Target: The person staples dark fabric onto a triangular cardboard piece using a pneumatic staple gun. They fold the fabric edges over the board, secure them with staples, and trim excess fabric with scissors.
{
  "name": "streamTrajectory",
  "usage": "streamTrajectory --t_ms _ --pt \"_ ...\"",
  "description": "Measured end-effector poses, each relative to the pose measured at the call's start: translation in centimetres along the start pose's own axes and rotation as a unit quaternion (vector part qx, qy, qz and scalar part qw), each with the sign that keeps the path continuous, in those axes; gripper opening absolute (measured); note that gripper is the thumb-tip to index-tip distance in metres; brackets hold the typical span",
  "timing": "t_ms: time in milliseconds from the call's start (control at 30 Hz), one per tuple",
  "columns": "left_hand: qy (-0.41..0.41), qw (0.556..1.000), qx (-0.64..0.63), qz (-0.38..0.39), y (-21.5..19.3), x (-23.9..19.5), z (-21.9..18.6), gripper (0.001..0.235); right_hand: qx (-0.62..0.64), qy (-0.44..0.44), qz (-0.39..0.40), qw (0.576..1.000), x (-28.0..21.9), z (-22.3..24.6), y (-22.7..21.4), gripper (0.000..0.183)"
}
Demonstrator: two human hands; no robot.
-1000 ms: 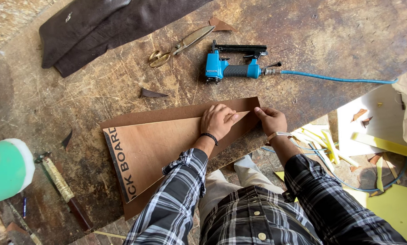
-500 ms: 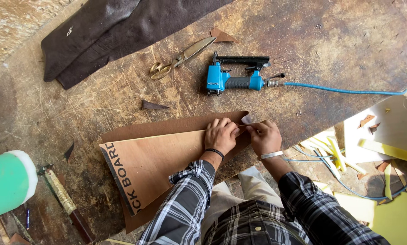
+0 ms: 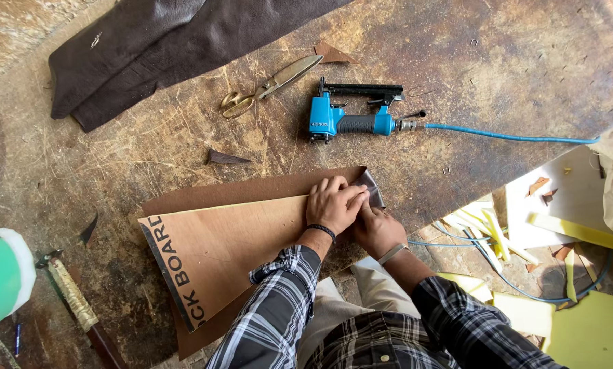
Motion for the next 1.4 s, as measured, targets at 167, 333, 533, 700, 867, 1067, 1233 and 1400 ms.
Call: streamTrajectory --t_ms 167,333,533,700,867,1067,1233,1400 --pt "-0.055 0.998 0.019 0.0 0.3 0.6 0.4 0.028 0.091 0.081 0.153 0.981 1.4 -5.2 -1.6 0.049" --pt "-0.041 0.998 0.037 0.004 0.8 0.8 0.3 0.032 -0.071 -0.017 -0.05 0.996 8.9 -4.2 -9.1 0.043" --pt "-0.03 0.998 0.052 -0.006 0.8 0.5 0.3 0.035 -0.222 -0.031 0.097 0.97 16.9 -1.1 -6.3 0.085" --pt "-0.037 0.997 0.062 0.015 1.2 1.0 -0.1 0.036 -0.286 -0.114 0.061 0.95 19.6 1.0 -8.0 0.086" --pt "-0.052 0.992 0.092 0.068 1.8 1.0 0.6 0.041 -0.145 0.026 0.173 0.974 16.9 0.0 -9.1 0.066" --pt "-0.057 0.992 0.077 0.077 1.8 1.0 0.5 0.044 0.172 0.163 0.072 0.969 2.1 -3.6 -11.1 0.039" --pt "-0.067 0.993 0.052 0.083 2.2 0.3 0.4 0.038 0.265 0.221 0.05 0.937 -5.5 -6.6 -5.9 0.03" --pt "-0.058 0.995 0.038 0.068 1.7 0.9 0.6 0.045 0.261 0.246 0.073 0.931 -5.5 -7.3 -3.4 0.025"
Point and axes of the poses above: each hand's wrist, its own x-axis towards the middle knuckle, its own y-axis out of the palm, z = x × y, the point moved 9 cm from there along x, towards the middle knuckle, and after that the axes turned 13 degrees about -y, right-handed, at the moved point
